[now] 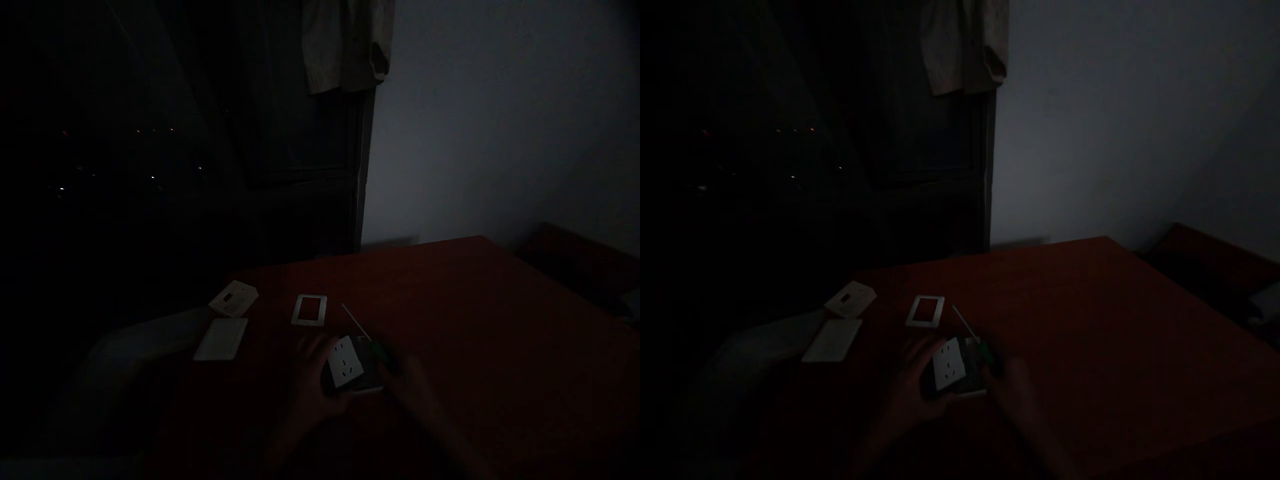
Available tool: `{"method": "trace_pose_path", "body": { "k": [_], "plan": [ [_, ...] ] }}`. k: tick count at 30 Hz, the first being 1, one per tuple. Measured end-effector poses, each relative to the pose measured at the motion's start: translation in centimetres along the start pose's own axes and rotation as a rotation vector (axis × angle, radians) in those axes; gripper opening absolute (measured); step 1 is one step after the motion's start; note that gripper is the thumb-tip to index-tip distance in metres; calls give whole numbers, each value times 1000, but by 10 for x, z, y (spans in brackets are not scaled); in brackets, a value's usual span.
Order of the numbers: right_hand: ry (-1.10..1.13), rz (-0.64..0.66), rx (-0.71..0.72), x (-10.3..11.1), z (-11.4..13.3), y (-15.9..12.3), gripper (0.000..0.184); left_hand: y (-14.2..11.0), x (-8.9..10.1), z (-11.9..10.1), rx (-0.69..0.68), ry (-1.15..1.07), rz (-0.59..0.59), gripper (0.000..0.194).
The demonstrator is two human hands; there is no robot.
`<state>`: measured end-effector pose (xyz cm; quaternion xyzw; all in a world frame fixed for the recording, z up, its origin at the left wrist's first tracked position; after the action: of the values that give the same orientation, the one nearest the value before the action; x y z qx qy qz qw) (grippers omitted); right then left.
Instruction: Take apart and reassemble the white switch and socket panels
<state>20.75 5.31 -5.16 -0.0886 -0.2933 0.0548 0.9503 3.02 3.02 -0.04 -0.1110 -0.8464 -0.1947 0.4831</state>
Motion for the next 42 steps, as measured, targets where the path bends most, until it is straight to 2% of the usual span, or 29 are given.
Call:
{"method": "trace_pose_path", "body": {
  "k": [2, 5, 9, 12, 17, 28, 37, 42],
  "plan": [
    [-20, -8, -8, 0, -2, -1, 48, -2, 11, 11, 8, 18, -84, 75],
    [-59, -14, -29, 0, -5, -1, 44, -5, 22, 29, 40, 56, -148, 68],
    [-52, 21, -15, -4, 0, -1, 47, -8, 29, 46, 87, 81, -164, 64],
    [-53, 22, -29, -4, -3, 1, 51, -11, 28, 51, 120, 106, -135, 63],
    [-68, -8, -9, 2, -8, 4, 52, -13, 19, 53, 129, 112, -80, 64],
    [-71, -46, 12, 18, -20, 13, 54, -15, 9, 51, 81, 85, -54, 68],
    [-106, -11, -23, 17, -20, 12, 51, -15, 0, 47, 49, 65, 64, 76],
    [-98, -46, -32, 31, -20, 16, 49, -13, -5, 42, 51, 26, 123, 87]
  ]
}}
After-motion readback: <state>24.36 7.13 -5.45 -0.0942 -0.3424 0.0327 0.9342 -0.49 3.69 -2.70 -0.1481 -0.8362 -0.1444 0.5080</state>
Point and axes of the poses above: each hand's wrist, its own y-axis towards the middle knuckle, its own x-axis out of the back of the hand, z = x × y, the point moved 10 cm from there along y, towards the middle knuckle, and after that the axes turned 8 degrees about -x, right-handed, at the moved point
